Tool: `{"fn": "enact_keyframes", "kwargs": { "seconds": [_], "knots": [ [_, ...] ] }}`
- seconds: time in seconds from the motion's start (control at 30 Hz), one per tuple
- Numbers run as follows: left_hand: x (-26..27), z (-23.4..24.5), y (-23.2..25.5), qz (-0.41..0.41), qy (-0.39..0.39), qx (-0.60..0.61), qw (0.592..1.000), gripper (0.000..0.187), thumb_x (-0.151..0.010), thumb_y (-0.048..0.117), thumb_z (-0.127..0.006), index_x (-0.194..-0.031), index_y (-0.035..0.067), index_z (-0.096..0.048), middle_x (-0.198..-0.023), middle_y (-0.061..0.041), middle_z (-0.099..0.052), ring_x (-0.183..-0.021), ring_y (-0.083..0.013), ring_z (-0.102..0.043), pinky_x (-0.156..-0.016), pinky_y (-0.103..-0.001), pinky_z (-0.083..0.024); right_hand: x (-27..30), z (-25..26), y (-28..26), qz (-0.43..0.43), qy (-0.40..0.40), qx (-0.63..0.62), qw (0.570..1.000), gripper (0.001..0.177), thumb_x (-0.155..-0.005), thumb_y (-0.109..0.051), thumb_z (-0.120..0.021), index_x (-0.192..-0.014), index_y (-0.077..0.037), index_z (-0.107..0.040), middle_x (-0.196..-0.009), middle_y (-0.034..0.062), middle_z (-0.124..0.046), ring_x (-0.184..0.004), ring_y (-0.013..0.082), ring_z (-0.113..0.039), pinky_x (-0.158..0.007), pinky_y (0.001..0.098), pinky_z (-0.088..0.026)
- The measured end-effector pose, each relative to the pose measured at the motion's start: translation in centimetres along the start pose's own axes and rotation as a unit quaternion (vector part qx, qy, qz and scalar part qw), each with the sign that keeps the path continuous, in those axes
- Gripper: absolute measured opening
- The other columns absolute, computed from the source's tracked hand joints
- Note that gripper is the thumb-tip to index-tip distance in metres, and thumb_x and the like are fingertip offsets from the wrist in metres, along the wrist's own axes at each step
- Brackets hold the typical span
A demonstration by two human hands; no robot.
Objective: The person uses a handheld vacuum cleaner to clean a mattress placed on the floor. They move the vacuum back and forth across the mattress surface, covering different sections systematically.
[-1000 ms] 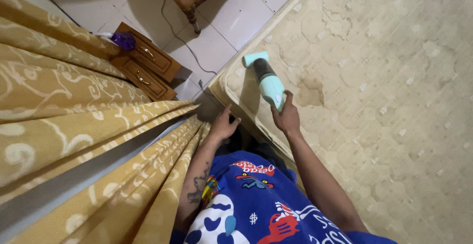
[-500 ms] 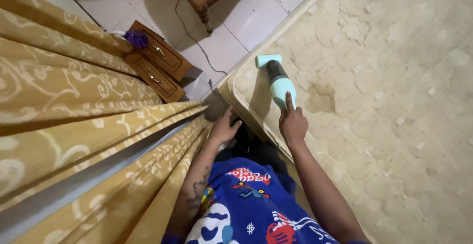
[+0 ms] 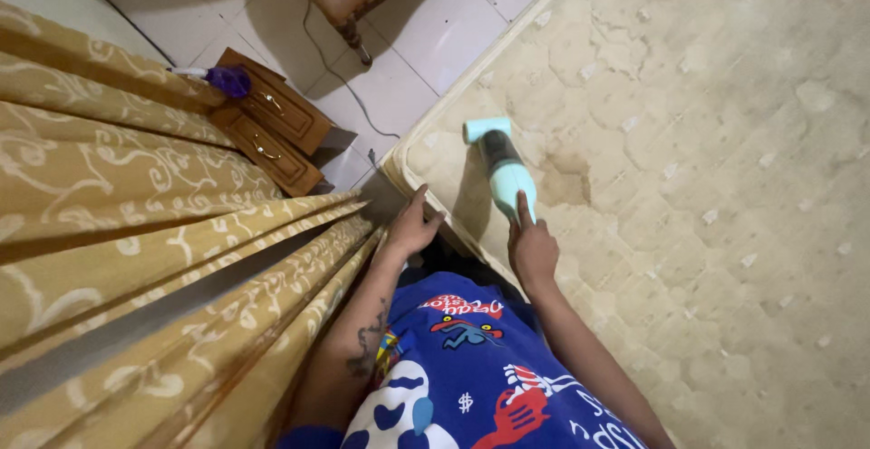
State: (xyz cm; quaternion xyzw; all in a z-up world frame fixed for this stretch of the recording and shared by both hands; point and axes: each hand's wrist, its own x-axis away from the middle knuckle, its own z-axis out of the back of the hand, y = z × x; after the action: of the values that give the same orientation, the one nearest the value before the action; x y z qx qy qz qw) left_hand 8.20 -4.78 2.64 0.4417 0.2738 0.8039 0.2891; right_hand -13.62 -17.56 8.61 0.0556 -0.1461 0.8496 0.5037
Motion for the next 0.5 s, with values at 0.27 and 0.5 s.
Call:
{"fn": "enact_keyframes", "kwargs": {
  "seconds": [0.27,0.5],
  "knots": [
    [0.7,-2.1,-0.6,0.005,0.04,0.016,0.999,0.083,-0.091,0.038,-0.07,-0.158,0.008,-0.032,-0.148,-0.024,-0.053,-0.137,-0.0398,-0.052,-0.113,-0.045,-0.042,-4.7,-1.5,2.4,0.013,0.024,-0.017,0.999,0.062,-0.103,-0.033,-0.059,-0.16,-0.032,-0.037,-0.086,0.0237,-0.066,-0.064,0.0436,-0.066,-0.056,0.055,-0.053],
    [1.0,-3.4,0.9,0.046,0.023,0.005,0.999,0.084,-0.089,0.038,-0.069,-0.159,0.011,-0.033,-0.142,-0.023,-0.06,-0.134,-0.0382,-0.056,-0.112,-0.044,-0.045,-7.6,0.2,1.9,0.051,0.026,-0.057,0.997,0.066,-0.098,-0.03,-0.061,-0.16,-0.028,-0.038,-0.082,0.025,-0.065,-0.067,0.0446,-0.066,-0.058,0.0554,-0.052]
  ]
}}
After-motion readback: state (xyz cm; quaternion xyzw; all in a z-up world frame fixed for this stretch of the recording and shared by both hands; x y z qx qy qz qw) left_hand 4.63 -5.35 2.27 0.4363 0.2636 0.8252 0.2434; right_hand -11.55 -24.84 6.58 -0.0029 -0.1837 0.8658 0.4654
